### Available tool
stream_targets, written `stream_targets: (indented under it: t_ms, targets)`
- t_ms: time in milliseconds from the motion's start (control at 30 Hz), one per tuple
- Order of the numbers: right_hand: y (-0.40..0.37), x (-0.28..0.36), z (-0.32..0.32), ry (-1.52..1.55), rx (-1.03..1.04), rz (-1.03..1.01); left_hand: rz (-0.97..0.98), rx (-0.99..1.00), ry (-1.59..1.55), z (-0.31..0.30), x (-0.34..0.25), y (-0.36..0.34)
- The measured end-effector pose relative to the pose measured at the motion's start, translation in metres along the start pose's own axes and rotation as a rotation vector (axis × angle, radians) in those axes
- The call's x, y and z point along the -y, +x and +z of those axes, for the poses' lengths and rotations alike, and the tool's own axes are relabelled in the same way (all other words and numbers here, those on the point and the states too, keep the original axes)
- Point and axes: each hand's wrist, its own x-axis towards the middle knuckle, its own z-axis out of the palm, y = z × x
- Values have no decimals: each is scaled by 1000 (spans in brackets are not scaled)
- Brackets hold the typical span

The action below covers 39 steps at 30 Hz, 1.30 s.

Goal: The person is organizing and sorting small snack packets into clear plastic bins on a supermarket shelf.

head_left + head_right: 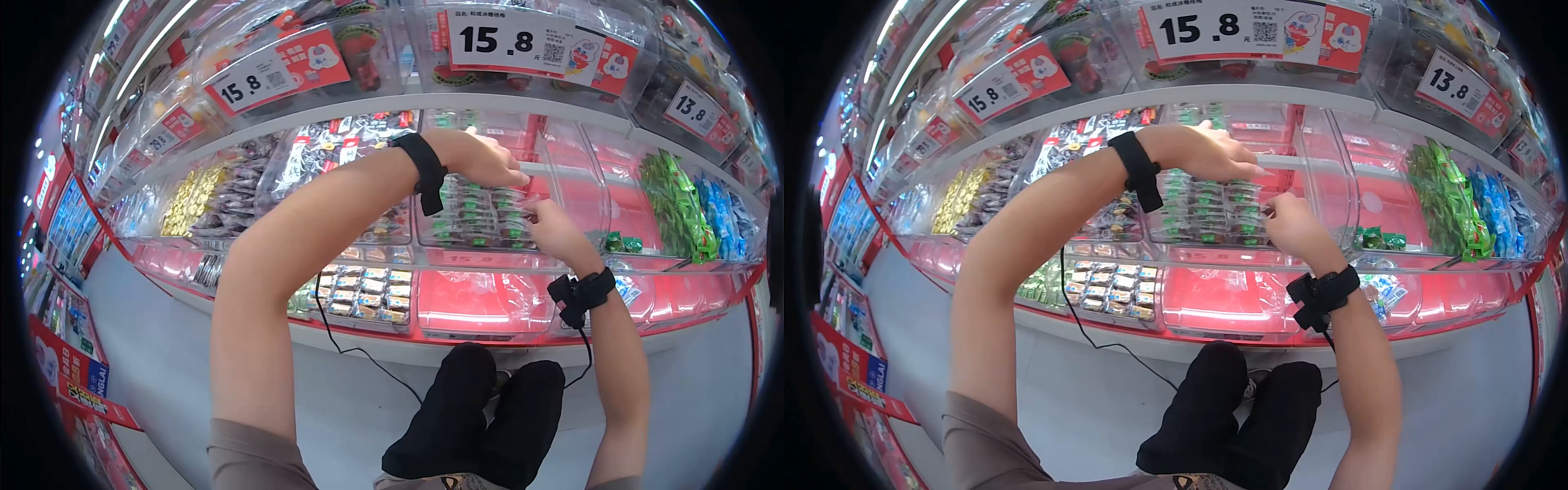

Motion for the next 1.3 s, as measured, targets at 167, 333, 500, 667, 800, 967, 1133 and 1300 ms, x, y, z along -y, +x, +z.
stream_targets:
  t_ms: [167,333,500,667,800,967,1133,1300]
  targets:
    - [-8,7,-2,-31,-54,-28,126,28,191,-6,-4,-5]
    - [-7,5,-2,-109,-60,-35,185,60,257,-14,1,-4]
    - [-5,-6,3,-113,-76,-117,188,18,241,-20,-3,10]
    - [-10,12,-5,-58,-44,-31,98,-193,266,-7,-14,10]
    - [-12,7,-1,2,-36,-59,130,-232,209,-6,-7,9]
    - [-9,7,0,-65,-32,-55,68,-177,164,-12,-1,19]
    - [-12,14,-5,-40,7,-33,152,-45,75,-21,15,36]
    - [-1,-6,-3,95,149,-88,113,-115,124,-11,9,29]
